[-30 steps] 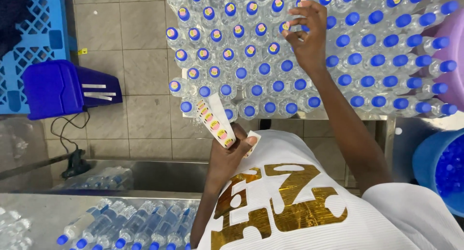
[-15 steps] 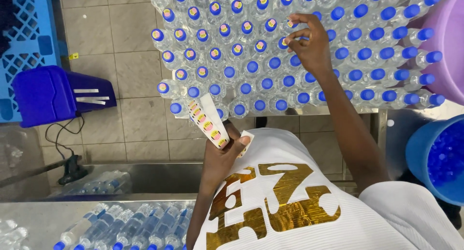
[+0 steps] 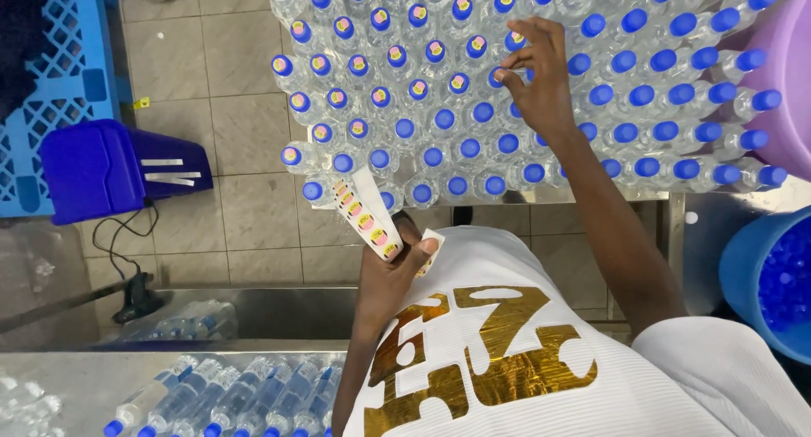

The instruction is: Manually applying small circular labels to the caps of bottled water on a production tray.

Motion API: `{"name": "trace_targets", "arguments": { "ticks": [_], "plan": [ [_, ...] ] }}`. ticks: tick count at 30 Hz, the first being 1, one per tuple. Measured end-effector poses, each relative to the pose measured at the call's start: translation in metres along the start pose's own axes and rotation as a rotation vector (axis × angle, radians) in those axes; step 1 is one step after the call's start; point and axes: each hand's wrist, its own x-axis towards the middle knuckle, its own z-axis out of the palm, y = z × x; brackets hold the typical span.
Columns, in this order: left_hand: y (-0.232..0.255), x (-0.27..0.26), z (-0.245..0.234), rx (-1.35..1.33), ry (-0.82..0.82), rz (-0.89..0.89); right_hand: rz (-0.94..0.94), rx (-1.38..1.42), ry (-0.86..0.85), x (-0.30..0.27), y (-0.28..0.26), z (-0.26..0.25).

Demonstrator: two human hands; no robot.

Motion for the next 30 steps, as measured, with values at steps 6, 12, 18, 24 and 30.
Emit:
{"name": "trace_targets", "arguments": {
  "ticks": [6, 12, 18, 24, 30],
  "plan": [
    [-0.001, 0.002, 0.0, -0.01, -0.027, 0.034, 0.055, 0.031, 0.006, 0.008, 0.001, -0.003],
    [0.0, 0.0, 0.002, 0.042, 0.008, -0.037, 0.078, 0.083, 0.066, 0.011, 0.005, -0.005],
    [-0.005, 0.001, -0.002, 0.056, -0.014, 0.038, 0.218, 0.065, 0.151, 0.001, -0.004, -0.048],
    [-0.008, 0.001, 0.002, 0.06, -0.012, -0.001, 0.267, 0.069, 0.069, -0.011, -0.001, -0.056],
    [0.0, 0.001, 0.006, 0.047, -0.021, -0.008, 0.237, 0.001, 0.029, -0.013, 0.002, -0.056]
  ]
}}
